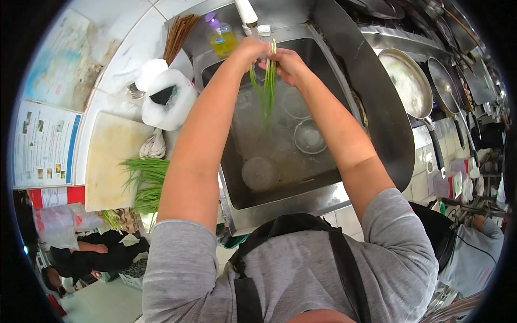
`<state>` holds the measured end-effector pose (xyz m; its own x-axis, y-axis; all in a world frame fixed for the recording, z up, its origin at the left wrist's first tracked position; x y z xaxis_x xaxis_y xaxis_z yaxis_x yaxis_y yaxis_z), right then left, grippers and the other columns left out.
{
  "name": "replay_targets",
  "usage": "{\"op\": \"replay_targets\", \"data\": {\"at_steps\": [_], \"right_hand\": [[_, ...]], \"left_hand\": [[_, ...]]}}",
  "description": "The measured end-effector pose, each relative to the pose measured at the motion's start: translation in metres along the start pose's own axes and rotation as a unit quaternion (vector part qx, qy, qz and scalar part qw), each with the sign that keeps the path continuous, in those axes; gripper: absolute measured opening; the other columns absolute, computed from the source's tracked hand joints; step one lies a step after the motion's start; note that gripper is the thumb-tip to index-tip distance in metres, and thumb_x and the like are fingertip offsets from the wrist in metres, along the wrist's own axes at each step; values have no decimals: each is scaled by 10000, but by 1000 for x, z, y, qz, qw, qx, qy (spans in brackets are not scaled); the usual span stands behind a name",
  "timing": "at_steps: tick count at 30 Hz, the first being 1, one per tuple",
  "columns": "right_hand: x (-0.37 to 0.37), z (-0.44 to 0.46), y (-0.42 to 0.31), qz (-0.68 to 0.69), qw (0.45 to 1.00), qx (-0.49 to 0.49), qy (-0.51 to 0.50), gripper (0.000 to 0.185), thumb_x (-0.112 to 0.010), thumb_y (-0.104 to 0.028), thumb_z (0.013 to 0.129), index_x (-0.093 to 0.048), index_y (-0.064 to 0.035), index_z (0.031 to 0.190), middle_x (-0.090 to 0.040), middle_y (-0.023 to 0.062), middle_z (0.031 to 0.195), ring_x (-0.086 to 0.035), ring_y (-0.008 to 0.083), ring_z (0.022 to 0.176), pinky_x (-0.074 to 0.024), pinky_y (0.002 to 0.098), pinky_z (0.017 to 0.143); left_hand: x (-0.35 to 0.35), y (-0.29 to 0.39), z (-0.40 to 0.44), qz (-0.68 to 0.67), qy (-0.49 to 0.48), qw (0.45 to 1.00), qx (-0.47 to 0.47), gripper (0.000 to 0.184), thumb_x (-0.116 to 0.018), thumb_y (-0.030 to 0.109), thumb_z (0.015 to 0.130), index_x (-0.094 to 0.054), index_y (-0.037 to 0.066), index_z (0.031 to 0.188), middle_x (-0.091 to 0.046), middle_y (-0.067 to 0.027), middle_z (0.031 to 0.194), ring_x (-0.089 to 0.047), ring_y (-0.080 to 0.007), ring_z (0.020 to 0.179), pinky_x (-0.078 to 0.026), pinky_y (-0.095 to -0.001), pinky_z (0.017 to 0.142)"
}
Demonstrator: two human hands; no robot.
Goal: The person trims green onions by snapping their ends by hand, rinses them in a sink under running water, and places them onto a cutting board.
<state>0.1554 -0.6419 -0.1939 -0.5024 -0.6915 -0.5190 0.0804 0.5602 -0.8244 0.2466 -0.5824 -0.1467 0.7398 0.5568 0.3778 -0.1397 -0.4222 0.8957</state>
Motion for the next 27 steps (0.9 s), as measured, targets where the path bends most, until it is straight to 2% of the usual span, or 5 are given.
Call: {"op": "replay_targets", "data": {"at_steps": [3,16,18,26,27], "right_hand": [[-7,-3,-8,-4,999,30,-30,234,-519,-38,919,-549,102,1104,-622,171,1015,-657,250,854,-579,331,781],[18,-8,9,-9,1000,-5,-11,195,-574,-47,898,-578,93,1034,-642,174,952,-674,270,809,-595,336,738],[21,-13,9,6,1000,3,2,196,-578,-44,895,-578,91,1037,-644,175,949,-675,270,808,-597,340,730],[58,-30,-3,-118,987,94,60,228,-500,-123,954,-599,36,1084,-670,111,983,-623,164,944,-486,310,869],[56,-42,-5,-123,986,86,68,225,-491,-118,956,-621,22,1076,-674,75,986,-589,99,848,-457,252,812]], "left_hand": [[4,6,-5,-85,28,994,-57,179,-695,171,788,-639,50,907,-577,4,733,-411,-93,558,-324,-258,526],[20,0,9,-144,71,987,-23,220,-770,211,758,-636,54,835,-544,23,664,-382,-58,523,-289,-223,458],[-2,-10,7,-43,-33,998,29,215,-765,213,765,-652,47,845,-545,32,665,-385,-50,522,-294,-217,449],[0,-8,-34,17,-100,995,-1,225,-714,275,816,-704,110,969,-563,70,755,-367,-41,599,-299,-191,505],[-2,-1,-47,36,-138,990,-11,236,-692,291,835,-708,135,1010,-563,86,770,-355,-40,613,-298,-184,529]]}}
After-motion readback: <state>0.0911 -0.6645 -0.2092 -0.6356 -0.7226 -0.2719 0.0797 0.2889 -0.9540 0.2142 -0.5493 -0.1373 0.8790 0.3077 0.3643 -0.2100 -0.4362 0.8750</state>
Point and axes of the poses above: each hand's wrist, its own z-axis towards the middle knuckle, its own x-axis out of the back of the hand, y = z × x, the point moved 8 cm from there along z, towards the middle knuckle
